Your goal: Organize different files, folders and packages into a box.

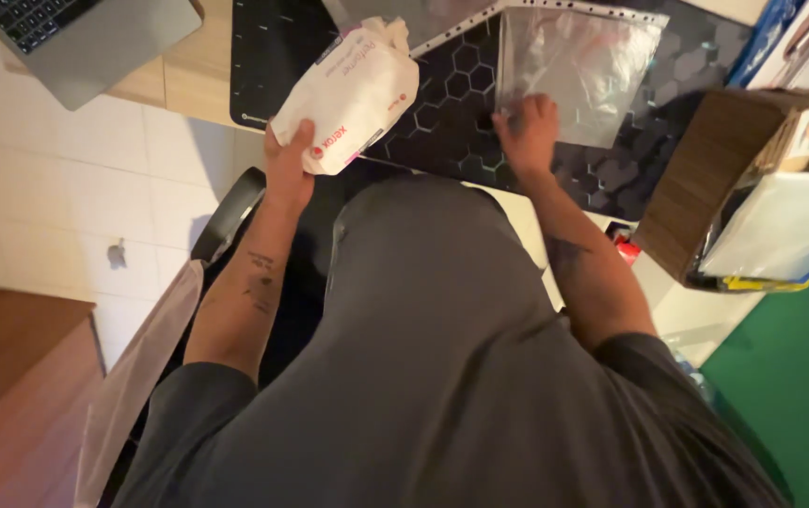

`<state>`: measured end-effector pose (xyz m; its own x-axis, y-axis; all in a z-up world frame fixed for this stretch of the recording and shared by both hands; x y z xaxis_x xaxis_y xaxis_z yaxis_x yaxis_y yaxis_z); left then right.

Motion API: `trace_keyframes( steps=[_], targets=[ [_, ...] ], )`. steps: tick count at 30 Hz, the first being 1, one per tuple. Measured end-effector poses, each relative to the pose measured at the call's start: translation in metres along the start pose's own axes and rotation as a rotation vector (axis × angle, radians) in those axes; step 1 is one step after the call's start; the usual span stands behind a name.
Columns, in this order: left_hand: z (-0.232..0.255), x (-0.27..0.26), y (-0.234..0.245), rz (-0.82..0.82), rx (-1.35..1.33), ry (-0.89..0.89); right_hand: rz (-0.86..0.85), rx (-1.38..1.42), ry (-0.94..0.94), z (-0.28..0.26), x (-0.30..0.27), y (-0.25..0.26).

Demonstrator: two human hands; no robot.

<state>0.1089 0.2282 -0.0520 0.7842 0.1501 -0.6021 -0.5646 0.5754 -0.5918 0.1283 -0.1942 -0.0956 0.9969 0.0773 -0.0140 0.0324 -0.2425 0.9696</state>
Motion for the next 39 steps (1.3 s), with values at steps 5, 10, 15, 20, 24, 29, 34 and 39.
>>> trace_keyframes(
  steps=[5,10,15,20,24,29,34,39],
  targets=[
    [0.000,-0.024,-0.028,0.071,0.075,0.006,0.107,0.060,-0.180,-0.028,0.017,0.002],
    [-0.002,-0.051,-0.037,-0.058,0.093,-0.021,0.006,0.138,-0.189,0.030,-0.007,-0.044],
    [-0.009,-0.052,-0.042,-0.020,0.096,-0.067,-0.006,0.560,-0.281,0.056,-0.013,-0.034],
    [-0.019,-0.042,-0.047,-0.038,0.073,-0.108,0.221,1.410,-0.511,0.062,-0.030,0.042],
    [-0.026,-0.036,-0.056,-0.072,0.073,-0.080,0.396,1.591,-0.675,0.103,-0.053,0.004],
    [-0.026,-0.041,-0.074,-0.114,0.129,-0.075,0.489,1.595,-0.914,0.150,-0.088,-0.072],
    [-0.027,-0.038,-0.071,-0.109,0.169,-0.064,0.461,1.562,-1.006,0.167,-0.111,-0.075],
    [-0.028,-0.040,-0.078,-0.073,0.177,-0.035,0.313,1.598,-1.028,0.163,-0.115,-0.031]
  ],
)
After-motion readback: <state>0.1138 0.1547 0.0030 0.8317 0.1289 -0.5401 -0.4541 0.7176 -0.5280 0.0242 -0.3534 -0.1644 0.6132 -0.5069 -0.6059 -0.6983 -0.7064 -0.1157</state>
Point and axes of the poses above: each hand's wrist, its own x-axis towards the middle knuckle, its own y-axis out of the back of the hand, z = x × y, the point moved 1 cm from there along x, towards the middle knuckle, and after that the axes turned 14 degrees about -x, right-handed, at the moved point
